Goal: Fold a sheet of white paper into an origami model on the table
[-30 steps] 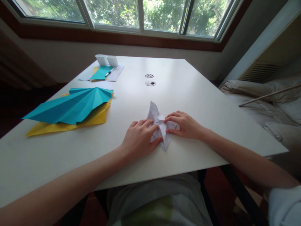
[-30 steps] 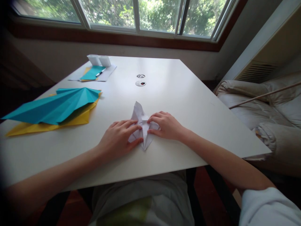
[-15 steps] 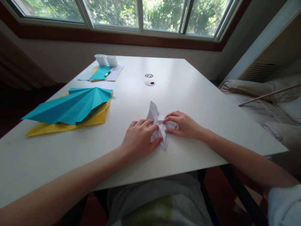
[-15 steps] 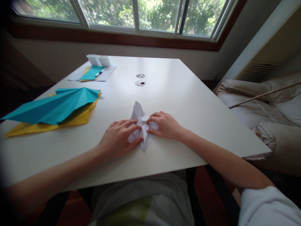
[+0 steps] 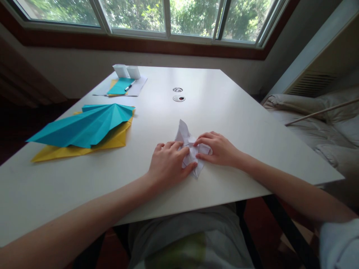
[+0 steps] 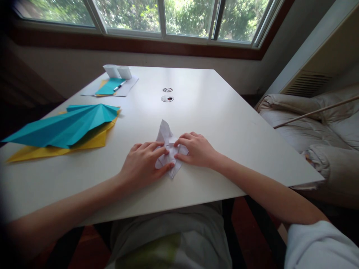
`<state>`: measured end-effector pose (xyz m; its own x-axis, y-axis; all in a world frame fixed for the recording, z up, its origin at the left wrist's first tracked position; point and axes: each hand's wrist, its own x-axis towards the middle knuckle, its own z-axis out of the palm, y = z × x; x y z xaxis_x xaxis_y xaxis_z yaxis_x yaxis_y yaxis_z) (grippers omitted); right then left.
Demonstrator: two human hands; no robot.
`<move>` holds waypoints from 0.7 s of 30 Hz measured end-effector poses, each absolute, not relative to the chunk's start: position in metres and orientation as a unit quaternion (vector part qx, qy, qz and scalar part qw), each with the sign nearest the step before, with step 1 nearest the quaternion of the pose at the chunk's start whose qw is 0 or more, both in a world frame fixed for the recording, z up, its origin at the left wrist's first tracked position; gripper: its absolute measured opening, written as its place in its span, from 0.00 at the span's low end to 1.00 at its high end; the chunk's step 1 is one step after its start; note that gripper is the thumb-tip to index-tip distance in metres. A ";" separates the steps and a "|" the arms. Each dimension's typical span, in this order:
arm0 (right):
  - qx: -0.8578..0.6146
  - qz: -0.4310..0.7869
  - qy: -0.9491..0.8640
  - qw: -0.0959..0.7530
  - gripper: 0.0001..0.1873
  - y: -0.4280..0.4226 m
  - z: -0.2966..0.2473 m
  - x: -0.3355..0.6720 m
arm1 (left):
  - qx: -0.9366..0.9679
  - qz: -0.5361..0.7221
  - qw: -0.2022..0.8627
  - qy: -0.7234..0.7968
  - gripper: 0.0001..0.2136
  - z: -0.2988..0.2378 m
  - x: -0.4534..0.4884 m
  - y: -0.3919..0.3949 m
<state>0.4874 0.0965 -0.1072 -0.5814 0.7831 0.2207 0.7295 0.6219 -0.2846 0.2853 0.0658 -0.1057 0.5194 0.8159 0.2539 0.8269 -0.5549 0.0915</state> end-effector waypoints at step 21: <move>-0.348 0.076 -0.926 0.127 0.24 0.087 -0.097 0.491 | -0.889 -0.133 -0.056 -0.434 0.14 -0.106 0.276 0.076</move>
<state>0.4912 0.0866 -0.0970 -0.7252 0.6639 0.1827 0.6250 0.7460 -0.2301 0.2765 0.0759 -0.1058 0.5881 0.7866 0.1880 0.7567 -0.6172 0.2156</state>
